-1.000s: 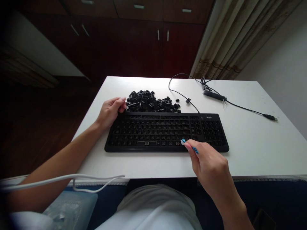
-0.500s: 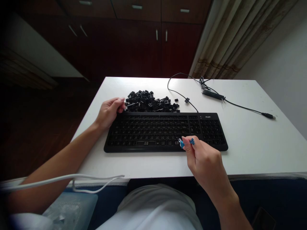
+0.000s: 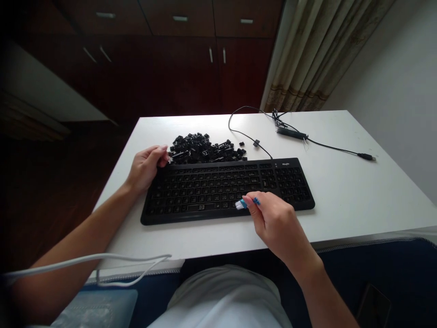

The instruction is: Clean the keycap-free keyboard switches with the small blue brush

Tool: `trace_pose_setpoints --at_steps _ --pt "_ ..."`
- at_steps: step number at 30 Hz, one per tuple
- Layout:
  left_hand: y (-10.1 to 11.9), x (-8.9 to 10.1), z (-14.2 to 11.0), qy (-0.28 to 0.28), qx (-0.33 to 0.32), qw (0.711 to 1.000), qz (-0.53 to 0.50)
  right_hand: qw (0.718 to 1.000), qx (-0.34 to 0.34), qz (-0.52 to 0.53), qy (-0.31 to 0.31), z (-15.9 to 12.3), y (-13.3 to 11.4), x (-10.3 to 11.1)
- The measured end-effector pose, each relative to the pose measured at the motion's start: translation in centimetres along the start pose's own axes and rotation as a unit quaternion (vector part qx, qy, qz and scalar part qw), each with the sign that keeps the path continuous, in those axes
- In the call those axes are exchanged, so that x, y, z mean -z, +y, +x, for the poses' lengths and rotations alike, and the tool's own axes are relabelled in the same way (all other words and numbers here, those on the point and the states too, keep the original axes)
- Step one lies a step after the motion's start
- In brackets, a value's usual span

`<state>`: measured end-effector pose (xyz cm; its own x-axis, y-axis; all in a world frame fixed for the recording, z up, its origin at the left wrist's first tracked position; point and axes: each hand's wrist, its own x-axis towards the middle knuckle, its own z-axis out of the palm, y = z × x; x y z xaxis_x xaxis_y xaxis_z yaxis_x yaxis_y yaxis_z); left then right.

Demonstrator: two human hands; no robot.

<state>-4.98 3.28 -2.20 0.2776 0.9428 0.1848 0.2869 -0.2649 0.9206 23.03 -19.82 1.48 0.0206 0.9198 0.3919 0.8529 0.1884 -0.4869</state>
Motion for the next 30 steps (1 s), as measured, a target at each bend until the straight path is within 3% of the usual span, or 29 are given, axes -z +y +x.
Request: trace_pose_setpoints --at_steps 3,6,9,11,14,18,24,30 --pt "-0.1 0.0 0.0 0.0 -0.002 1.0 -0.001 0.983 0.061 -0.163 0.055 0.4 -0.3 0.6" --pt "-0.2 0.0 0.0 0.0 -0.003 1.0 -0.002 0.989 0.049 -0.115 0.077 0.6 -0.7 1.1" --pt "-0.2 0.0 0.0 0.0 -0.004 1.0 -0.002 0.998 0.042 -0.039 0.019 0.6 -0.7 1.2" --pt "-0.3 0.0 0.0 0.001 -0.004 1.0 -0.001 0.994 0.057 -0.099 0.003 0.5 -0.5 1.3" --pt "-0.3 0.0 0.1 0.002 -0.004 1.0 0.001 0.977 0.058 -0.2 0.055 0.4 -0.2 1.6" --pt "-0.3 0.0 0.1 0.002 -0.005 1.0 0.001 0.992 0.038 -0.103 0.06 0.2 -0.1 1.8" --pt "-0.2 0.0 0.0 -0.001 -0.007 1.0 -0.001 0.999 0.004 -0.014 -0.046 -0.1 -0.3 1.6" --pt "-0.1 0.0 0.0 0.0 -0.007 1.0 0.008 0.999 -0.03 -0.003 0.029 0.0 0.2 1.4"
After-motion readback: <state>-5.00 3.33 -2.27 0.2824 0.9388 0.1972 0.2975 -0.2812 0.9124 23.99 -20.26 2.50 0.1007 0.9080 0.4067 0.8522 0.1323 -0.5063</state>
